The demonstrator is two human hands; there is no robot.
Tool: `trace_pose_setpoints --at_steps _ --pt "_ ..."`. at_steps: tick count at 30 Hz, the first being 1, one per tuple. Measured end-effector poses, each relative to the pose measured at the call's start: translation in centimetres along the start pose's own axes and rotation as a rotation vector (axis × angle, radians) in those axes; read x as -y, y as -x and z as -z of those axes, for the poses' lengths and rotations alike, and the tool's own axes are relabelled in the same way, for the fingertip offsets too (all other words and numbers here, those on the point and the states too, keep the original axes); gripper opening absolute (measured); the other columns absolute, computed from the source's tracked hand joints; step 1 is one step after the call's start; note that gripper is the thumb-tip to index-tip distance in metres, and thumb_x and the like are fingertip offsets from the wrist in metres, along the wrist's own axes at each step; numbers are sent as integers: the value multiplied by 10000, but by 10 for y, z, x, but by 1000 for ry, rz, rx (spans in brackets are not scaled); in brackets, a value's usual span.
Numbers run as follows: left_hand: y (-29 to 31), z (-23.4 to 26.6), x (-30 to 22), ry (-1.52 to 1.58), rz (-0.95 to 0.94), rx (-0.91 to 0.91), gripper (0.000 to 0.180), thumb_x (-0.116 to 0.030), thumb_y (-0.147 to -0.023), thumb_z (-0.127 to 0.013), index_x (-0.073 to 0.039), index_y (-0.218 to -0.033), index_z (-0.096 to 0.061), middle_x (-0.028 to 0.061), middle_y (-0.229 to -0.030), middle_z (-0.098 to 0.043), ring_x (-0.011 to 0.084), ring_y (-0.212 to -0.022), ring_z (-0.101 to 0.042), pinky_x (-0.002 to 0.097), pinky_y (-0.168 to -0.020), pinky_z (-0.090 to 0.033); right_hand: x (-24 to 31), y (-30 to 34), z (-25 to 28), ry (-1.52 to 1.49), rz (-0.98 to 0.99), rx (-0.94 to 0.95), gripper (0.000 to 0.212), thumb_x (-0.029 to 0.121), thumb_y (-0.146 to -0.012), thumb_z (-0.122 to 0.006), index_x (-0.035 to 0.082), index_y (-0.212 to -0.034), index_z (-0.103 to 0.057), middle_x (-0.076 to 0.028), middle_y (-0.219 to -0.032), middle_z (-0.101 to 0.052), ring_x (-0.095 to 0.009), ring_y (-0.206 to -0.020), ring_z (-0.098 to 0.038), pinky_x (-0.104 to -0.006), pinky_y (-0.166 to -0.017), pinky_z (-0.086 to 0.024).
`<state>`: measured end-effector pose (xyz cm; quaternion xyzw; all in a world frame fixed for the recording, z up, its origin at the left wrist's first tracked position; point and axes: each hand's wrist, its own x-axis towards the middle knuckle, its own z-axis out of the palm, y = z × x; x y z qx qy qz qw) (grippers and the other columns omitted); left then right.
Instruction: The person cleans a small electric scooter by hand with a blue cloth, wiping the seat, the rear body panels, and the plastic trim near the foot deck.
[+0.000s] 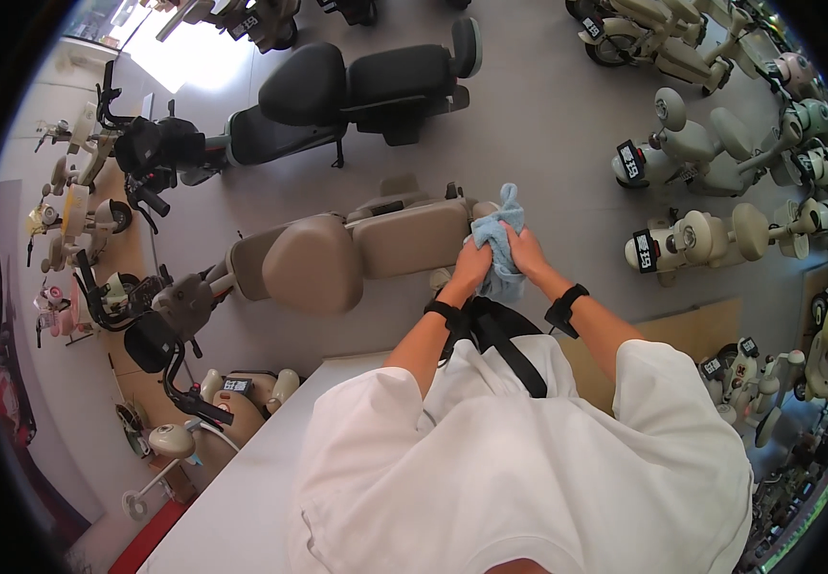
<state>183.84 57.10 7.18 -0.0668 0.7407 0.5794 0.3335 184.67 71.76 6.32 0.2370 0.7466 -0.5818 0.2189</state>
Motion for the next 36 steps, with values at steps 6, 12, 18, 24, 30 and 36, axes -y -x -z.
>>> trace_pose_setpoints --at_steps 6,12,18,24,30,36 --pt "13 -17 9 -135 68 -125 445 -317 -891 -523 -17 -1215 -577 221 -1136 -658 363 -1052 -623 370 -924 -460 -39 2 4 -21 -62 -16 527 431 -980 -500 -50 -1183 -577 -157 -1043 -667 -242 -984 -617 -344 -893 -457" --pt "63 21 66 72 174 239 462 -230 -808 -677 -37 -1222 -606 187 -1133 -671 280 -1024 -651 338 -895 -485 -81 84 -13 -57 -293 359 480 380 -1017 -439 -38 -1171 -617 -97 -1101 -664 -204 -1009 -613 -328 -913 -466" --pt "35 52 102 -35 -23 -188 551 -111 -784 -678 -44 -1313 -541 174 -1139 -655 293 -1060 -636 342 -922 -478 -76 54 -83 215 -267 139 387 255 -962 -527 -52 -1193 -577 -184 -1150 -645 -302 -1053 -617 -359 -923 -452" --pt "-19 102 109 -201 -373 -589 602 -12 -753 -629 -70 -1344 -528 174 -1280 -527 373 -1187 -503 401 -1003 -420 -54 -4 -157 53 272 -292 432 183 -925 -565 -22 -1298 -490 -218 -1382 -469 -369 -1292 -441 -387 -1066 -344" --pt "-57 126 157 -376 -353 -767 580 41 -770 -605 -97 -1330 -552 195 -1370 -448 421 -1268 -421 488 -1055 -369 -49 -74 -210 810 592 -281 537 216 -821 -628 -6 -1296 -509 -210 -1478 -332 -428 -1384 -273 -516 -1157 -203" --pt "-45 129 189 -309 -283 -856 544 -10 -808 -648 -68 -1336 -531 197 -1424 -413 417 -1354 -347 518 -1094 -323 -66 -86 -235 769 812 -151 478 262 -790 -659 7 -1189 -603 -140 -1384 -487 -373 -1368 -349 -518 -1142 -250"
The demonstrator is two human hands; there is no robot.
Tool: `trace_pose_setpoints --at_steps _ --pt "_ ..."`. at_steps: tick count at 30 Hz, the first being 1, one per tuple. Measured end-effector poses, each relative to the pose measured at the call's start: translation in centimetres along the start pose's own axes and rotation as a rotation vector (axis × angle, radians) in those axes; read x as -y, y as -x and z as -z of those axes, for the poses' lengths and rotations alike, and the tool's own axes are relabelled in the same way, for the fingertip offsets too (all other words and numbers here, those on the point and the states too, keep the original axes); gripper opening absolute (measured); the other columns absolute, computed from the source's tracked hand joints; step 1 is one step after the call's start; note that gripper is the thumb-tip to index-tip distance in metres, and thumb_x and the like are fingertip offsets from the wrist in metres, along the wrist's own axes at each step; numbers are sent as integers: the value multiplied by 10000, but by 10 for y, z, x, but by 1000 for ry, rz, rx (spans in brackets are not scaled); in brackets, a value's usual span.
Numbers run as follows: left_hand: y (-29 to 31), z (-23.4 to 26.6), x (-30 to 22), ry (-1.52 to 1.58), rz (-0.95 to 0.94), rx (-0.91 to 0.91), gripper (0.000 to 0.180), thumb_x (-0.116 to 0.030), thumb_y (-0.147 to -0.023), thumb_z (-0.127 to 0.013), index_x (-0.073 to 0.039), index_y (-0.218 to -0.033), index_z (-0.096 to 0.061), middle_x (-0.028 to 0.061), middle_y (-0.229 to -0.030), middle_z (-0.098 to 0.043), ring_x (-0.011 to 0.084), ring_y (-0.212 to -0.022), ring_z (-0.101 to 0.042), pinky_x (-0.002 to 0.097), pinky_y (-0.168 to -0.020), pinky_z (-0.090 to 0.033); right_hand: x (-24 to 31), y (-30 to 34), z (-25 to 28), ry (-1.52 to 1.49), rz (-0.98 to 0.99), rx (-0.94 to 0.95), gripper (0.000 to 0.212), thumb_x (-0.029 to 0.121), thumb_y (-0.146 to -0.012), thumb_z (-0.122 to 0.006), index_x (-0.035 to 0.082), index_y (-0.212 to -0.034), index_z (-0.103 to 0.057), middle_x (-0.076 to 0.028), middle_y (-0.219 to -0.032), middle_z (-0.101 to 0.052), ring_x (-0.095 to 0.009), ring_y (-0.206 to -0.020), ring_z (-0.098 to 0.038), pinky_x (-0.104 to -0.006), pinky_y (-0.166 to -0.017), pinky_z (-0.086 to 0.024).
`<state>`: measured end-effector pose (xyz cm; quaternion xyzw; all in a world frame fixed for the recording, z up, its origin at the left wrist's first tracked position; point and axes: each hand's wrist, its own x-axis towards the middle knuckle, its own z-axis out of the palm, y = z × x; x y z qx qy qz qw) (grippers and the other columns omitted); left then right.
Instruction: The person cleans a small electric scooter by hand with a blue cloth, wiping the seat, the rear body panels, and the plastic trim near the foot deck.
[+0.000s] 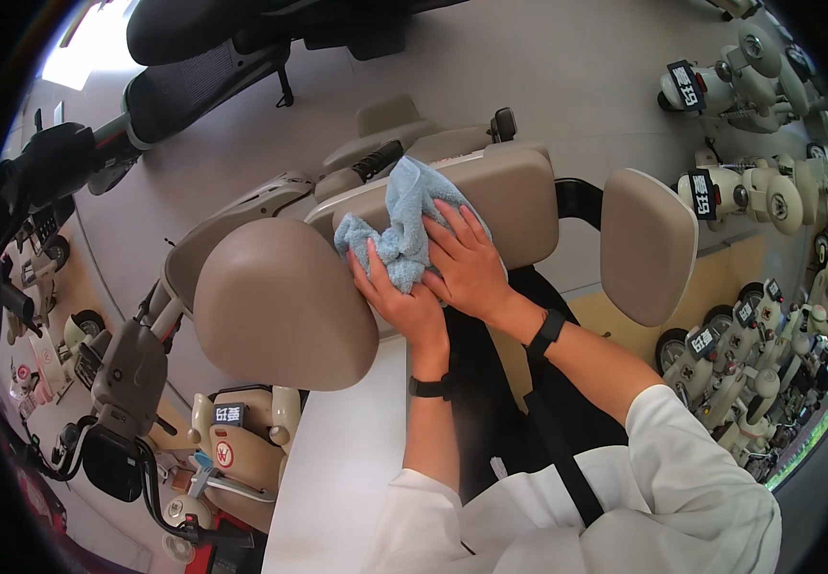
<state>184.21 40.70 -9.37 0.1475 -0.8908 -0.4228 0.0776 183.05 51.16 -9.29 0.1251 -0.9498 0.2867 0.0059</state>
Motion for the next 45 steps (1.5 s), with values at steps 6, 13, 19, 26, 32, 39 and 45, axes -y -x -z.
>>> trace_pose_setpoints --at_steps 6,13,19,26,32,39,45 --pt "9 -44 -39 93 -195 28 506 3 -787 -608 -84 -1284 -574 191 -1399 -442 427 -1342 -358 561 -1112 -275 -45 41 24 26 -166 -184 468 144 -781 -679 -12 -1210 -574 -178 -1320 -515 -433 -1323 -382 -531 -1082 -337" --pt "54 -78 -54 160 -253 93 501 -115 -783 -681 -148 -1275 -593 178 -1377 -468 426 -1313 -400 605 -1087 -303 -88 97 43 -13 -290 -112 504 163 -896 -559 -26 -1346 -434 -262 -1403 -399 -463 -1295 -385 -501 -1082 -317" --pt "61 -78 -57 218 -101 -94 491 -159 -797 -680 -157 -1279 -589 171 -1371 -468 424 -1307 -408 600 -1076 -327 -82 77 42 -15 -177 -109 506 176 -938 -524 -12 -1391 -396 -242 -1466 -329 -426 -1351 -327 -478 -1109 -272" --pt "65 -83 -63 231 14 -224 493 -169 -800 -671 -176 -1283 -574 159 -1337 -475 398 -1303 -417 594 -1085 -325 -80 57 47 -68 24 -89 503 225 -963 -504 -10 -1394 -394 -229 -1444 -352 -413 -1347 -335 -492 -1099 -272" --pt "69 -84 -65 252 46 -278 452 -173 -810 -643 -149 -1257 -576 171 -1322 -465 393 -1306 -412 580 -1099 -322 -98 57 49 13 107 -66 501 265 -969 -489 -4 -1386 -414 -229 -1452 -350 -425 -1375 -282 -504 -1122 -221" --pt "68 -93 -67 234 20 -260 471 -180 -808 -648 -176 -1273 -572 159 -1334 -461 383 -1320 -394 586 -1098 -320 -105 60 46 -18 80 -114 495 270 -965 -492 -2 -1376 -437 -218 -1442 -376 -430 -1380 -263 -515 -1138 -186" --pt "64 -99 -63 173 -3 -285 480 -182 -801 -673 -180 -1273 -584 154 -1321 -481 408 -1268 -444 563 -1060 -374 -109 62 46 -30 44 -117 481 233 -942 -514 4 -1361 -449 -211 -1437 -383 -432 -1374 -269 -524 -1136 -177"
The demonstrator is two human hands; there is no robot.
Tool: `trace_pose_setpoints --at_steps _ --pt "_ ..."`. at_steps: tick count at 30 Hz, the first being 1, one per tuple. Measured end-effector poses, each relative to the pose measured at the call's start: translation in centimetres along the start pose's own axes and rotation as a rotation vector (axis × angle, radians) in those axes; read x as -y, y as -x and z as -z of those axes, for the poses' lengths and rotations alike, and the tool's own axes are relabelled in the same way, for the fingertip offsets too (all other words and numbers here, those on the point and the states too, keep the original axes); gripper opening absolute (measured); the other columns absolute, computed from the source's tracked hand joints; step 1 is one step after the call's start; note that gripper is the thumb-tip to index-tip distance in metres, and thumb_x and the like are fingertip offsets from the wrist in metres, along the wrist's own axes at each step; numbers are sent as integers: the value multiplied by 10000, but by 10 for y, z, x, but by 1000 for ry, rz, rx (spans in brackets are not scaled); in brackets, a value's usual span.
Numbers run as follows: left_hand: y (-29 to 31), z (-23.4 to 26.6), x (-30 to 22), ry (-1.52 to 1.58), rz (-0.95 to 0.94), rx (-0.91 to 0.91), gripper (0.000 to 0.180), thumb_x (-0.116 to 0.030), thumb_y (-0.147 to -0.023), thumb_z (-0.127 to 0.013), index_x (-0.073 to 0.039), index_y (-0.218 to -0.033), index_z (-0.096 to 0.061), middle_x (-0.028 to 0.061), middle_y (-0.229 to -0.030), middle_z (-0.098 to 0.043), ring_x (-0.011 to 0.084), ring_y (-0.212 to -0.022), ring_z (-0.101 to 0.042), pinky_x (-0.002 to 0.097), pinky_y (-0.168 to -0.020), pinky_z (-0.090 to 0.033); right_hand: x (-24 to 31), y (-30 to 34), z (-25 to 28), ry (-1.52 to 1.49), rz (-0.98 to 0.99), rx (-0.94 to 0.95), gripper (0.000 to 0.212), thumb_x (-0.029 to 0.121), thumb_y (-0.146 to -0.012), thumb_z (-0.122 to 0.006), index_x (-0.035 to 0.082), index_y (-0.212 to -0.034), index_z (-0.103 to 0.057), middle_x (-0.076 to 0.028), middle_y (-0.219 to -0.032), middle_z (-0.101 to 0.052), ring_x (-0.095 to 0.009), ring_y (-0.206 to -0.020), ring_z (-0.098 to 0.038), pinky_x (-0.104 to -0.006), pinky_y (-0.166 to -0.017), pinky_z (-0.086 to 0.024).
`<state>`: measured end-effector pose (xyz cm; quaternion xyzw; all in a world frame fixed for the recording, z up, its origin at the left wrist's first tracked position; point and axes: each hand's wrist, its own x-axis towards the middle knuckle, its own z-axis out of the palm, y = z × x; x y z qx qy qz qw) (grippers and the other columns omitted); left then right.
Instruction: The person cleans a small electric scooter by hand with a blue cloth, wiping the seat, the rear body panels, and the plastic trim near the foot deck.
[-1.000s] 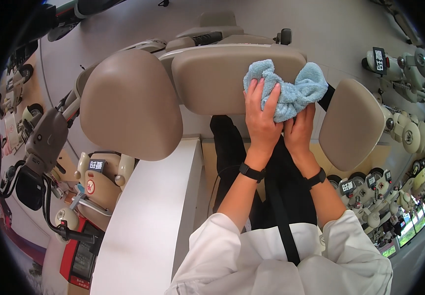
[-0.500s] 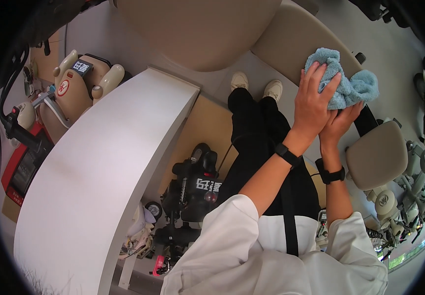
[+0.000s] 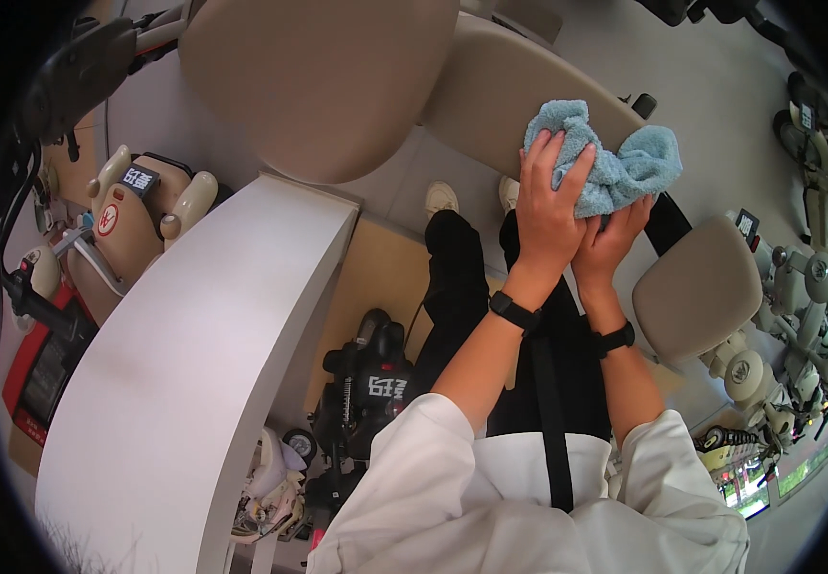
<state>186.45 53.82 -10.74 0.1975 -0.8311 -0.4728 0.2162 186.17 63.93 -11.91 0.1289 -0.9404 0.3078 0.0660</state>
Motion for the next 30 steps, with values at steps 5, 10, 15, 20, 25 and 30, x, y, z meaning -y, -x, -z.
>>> trace_pose_setpoints --at_steps 5,10,15,20,25,30 --pt "3 -2 4 9 0 -88 455 -177 -813 -662 -187 -1263 -596 157 -1321 -490 404 -1263 -455 563 -1063 -368 1 3 4 -31 6 48 478 183 -935 -521 -4 -1366 -435 -208 -1427 -376 -428 -1370 -253 -521 -1132 -168" --pt "8 -7 1 17 16 -183 463 -146 -799 -664 -205 -1255 -604 152 -1317 -492 404 -1271 -447 587 -1065 -355 -7 1 12 -134 57 121 484 146 -944 -526 -17 -1381 -398 -208 -1457 -311 -399 -1390 -217 -497 -1129 -175" --pt "11 -5 4 -5 -9 -162 437 -175 -803 -671 -204 -1234 -607 143 -1306 -498 389 -1290 -432 588 -1072 -356 -10 3 9 -117 99 122 492 139 -934 -542 -8 -1386 -416 -213 -1480 -297 -400 -1401 -232 -482 -1135 -196" --pt "7 -3 8 4 -104 -77 516 -105 -792 -676 -168 -1293 -571 164 -1345 -462 418 -1282 -422 545 -1077 -344 -14 3 10 -93 79 56 502 131 -853 -589 -4 -1325 -485 -194 -1442 -380 -424 -1373 -273 -513 -1134 -200" --pt "5 6 11 15 -136 16 546 -65 -772 -678 -165 -1298 -567 172 -1347 -456 427 -1277 -420 528 -1064 -354 -9 3 8 -68 55 35 517 156 -825 -622 4 -1307 -510 -192 -1422 -409 -434 -1365 -285 -520 -1124 -226" --pt "-3 18 14 -18 -176 100 551 -44 -767 -680 -145 -1297 -567 179 -1340 -457 427 -1274 -418 507 -1050 -364 -2 14 -1 -67 -3 -3 498 188 -828 -642 10 -1280 -533 -182 -1379 -462 -441 -1340 -325 -531 -1105 -262"
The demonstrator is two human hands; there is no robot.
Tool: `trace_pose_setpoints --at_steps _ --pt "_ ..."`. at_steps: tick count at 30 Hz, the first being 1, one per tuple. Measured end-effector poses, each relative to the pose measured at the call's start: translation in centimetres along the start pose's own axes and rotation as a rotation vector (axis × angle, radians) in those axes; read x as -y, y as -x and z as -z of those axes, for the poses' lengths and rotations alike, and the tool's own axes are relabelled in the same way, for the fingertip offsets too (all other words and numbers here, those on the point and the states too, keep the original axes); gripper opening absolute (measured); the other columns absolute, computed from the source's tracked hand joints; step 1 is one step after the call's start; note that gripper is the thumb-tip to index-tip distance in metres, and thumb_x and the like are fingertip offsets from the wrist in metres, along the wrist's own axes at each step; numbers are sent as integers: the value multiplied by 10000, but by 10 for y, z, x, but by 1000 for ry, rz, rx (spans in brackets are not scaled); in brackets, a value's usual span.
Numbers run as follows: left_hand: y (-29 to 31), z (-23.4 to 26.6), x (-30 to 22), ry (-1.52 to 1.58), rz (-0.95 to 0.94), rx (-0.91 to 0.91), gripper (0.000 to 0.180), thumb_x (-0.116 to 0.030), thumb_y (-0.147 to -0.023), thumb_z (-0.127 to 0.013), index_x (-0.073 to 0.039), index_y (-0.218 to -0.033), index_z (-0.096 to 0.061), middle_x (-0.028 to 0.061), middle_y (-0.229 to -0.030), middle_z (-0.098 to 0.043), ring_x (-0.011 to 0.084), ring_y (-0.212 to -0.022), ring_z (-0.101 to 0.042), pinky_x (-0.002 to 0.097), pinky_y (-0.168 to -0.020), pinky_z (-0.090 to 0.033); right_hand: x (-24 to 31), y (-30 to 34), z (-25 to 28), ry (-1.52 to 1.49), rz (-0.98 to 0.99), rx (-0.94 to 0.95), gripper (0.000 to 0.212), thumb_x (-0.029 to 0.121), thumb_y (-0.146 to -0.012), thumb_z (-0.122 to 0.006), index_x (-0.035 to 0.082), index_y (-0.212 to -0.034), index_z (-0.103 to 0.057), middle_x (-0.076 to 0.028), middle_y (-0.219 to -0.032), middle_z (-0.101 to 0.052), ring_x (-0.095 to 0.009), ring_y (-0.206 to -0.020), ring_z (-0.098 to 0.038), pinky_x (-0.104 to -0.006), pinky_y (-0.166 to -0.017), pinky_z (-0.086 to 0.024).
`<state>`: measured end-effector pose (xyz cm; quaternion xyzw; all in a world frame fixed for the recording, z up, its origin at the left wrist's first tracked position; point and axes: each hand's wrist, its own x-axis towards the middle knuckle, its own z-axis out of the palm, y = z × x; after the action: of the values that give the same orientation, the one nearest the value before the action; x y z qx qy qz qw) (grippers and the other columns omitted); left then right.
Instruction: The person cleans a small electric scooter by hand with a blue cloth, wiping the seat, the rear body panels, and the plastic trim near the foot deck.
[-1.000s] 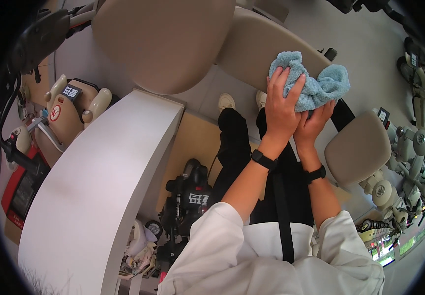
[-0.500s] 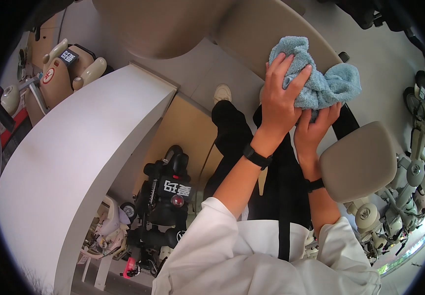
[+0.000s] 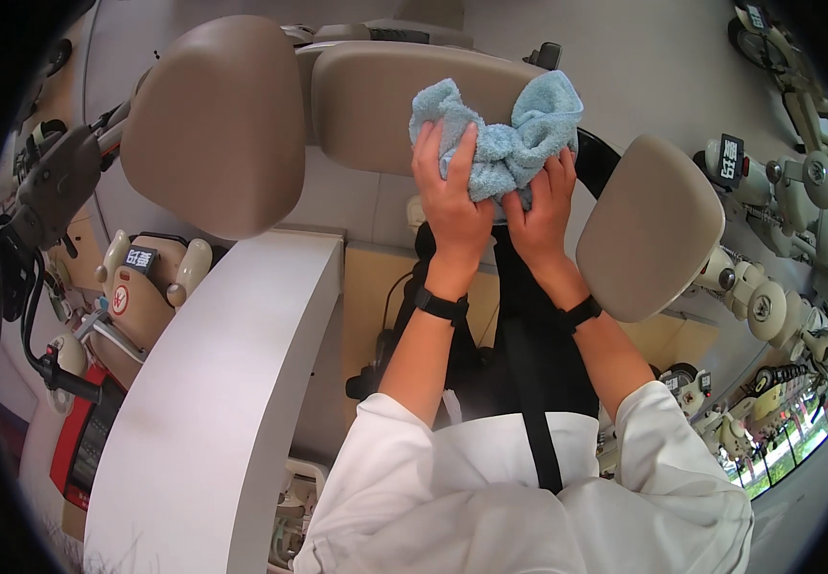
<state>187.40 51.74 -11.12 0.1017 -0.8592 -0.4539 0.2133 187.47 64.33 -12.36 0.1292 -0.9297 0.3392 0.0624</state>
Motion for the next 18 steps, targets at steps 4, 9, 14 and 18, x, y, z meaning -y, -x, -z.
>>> trace_pose_setpoints --at_steps 4,9,14,18 --pt "-4 8 0 -19 -29 72 521 -41 -785 -666 -115 -1291 -568 190 -1342 -456 425 -1285 -412 510 -1057 -357 7 1 -3 31 -40 -29 504 195 -809 -657 9 -1264 -543 -179 -1360 -478 -445 -1326 -346 -549 -1099 -274" --pt "-9 17 8 -82 -93 199 544 11 -784 -613 -100 -1313 -556 202 -1378 -429 433 -1302 -397 521 -1074 -339 27 2 -7 53 -134 -36 461 192 -779 -675 18 -1186 -547 -152 -1342 -475 -402 -1345 -336 -574 -1109 -259" --pt "-15 38 17 -107 -116 345 596 41 -768 -595 -103 -1343 -534 204 -1412 -392 436 -1327 -375 519 -1091 -314 56 9 -17 -20 -265 -48 468 167 -730 -724 13 -1141 -561 -145 -1299 -485 -382 -1345 -343 -569 -1100 -289" --pt "-20 42 16 -149 -125 411 627 72 -757 -580 -89 -1360 -513 212 -1419 -379 437 -1346 -355 506 -1101 -296 63 9 -19 -36 -306 -126 408 157 -743 -720 15 -1100 -583 -126 -1279 -516 -354 -1290 -423 -493 -1061 -372"
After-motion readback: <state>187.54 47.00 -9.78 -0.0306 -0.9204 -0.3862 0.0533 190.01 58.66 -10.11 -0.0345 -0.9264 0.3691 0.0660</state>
